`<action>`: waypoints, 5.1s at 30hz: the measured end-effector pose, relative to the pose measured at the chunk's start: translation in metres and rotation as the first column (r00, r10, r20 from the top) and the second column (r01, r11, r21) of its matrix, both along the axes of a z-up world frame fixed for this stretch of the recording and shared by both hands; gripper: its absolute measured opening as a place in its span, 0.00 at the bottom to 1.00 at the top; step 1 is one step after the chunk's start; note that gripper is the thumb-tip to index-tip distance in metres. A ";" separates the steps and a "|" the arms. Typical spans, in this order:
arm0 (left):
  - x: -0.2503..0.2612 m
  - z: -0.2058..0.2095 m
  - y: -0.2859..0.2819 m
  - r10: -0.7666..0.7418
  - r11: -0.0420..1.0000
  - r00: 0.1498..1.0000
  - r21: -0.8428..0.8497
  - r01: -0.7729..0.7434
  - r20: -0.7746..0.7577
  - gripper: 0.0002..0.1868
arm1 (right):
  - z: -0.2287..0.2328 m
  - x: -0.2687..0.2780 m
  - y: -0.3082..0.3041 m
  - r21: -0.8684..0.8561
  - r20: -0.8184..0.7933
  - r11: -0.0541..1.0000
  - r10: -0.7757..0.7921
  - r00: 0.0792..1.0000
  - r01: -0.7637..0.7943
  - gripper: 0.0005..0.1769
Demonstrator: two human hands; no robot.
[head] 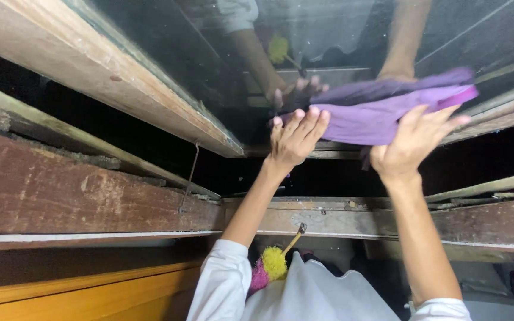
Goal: The person wipes a wooden window sill and the glass pane with a purple cloth. They repeatedly rub the sill and the glass surface, moving the cloth back and forth across the areas.
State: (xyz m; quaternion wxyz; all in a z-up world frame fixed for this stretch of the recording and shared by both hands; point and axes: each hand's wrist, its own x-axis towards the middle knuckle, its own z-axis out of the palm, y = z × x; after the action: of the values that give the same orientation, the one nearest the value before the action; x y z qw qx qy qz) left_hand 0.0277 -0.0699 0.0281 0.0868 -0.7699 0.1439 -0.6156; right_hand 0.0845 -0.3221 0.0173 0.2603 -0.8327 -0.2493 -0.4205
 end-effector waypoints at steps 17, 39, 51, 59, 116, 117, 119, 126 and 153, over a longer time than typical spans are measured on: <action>0.011 0.053 -0.065 -0.058 0.987 0.994 0.144 0.072 -0.096 0.22 | 0.010 -0.001 -0.039 0.073 -0.089 0.986 -0.146 0.985 0.153 0.52; -0.001 0.061 -0.012 -0.023 1.000 0.996 -0.015 0.024 0.090 0.19 | 0.026 0.006 0.014 0.144 0.029 0.989 0.030 0.999 -0.034 0.48; -0.033 0.006 0.048 0.041 0.987 0.993 -0.158 -0.023 0.114 0.21 | -0.015 -0.004 0.074 -0.023 0.265 0.991 0.133 0.955 -0.131 0.41; -0.040 0.031 0.078 0.162 0.975 0.957 -0.190 -0.118 0.239 0.18 | 0.013 -0.011 0.114 -0.037 0.327 0.990 0.141 0.934 -0.137 0.43; 0.007 -0.073 0.018 -0.086 0.988 0.995 -0.127 0.091 0.043 0.24 | -0.036 -0.012 0.044 -0.055 0.155 0.998 -0.032 0.987 0.041 0.38; 0.008 -0.054 0.014 -0.086 0.988 0.993 -0.124 0.095 0.077 0.24 | -0.016 -0.010 0.040 -0.045 0.173 0.996 -0.063 0.983 0.072 0.43; 0.003 -0.017 0.006 -0.096 0.991 0.993 -0.084 0.101 0.061 0.20 | -0.008 -0.006 0.036 0.063 0.075 0.996 -0.071 0.995 0.067 0.51; 0.002 -0.048 -0.006 -0.066 0.997 0.990 0.023 0.069 -0.124 0.22 | -0.078 -0.005 0.031 0.095 -0.021 0.993 -0.062 0.998 0.063 0.49; 0.026 -0.031 -0.066 -0.210 0.976 0.967 -0.086 0.200 -0.141 0.21 | -0.021 0.010 -0.025 0.094 0.127 0.994 -0.061 0.990 0.049 0.38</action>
State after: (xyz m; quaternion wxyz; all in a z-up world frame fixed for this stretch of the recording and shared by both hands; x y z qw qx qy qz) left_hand 0.0541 -0.1361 -0.0026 -0.0159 -0.7974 0.2068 -0.5667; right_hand 0.0943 -0.3470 -0.0037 0.2695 -0.7975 -0.2231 -0.4916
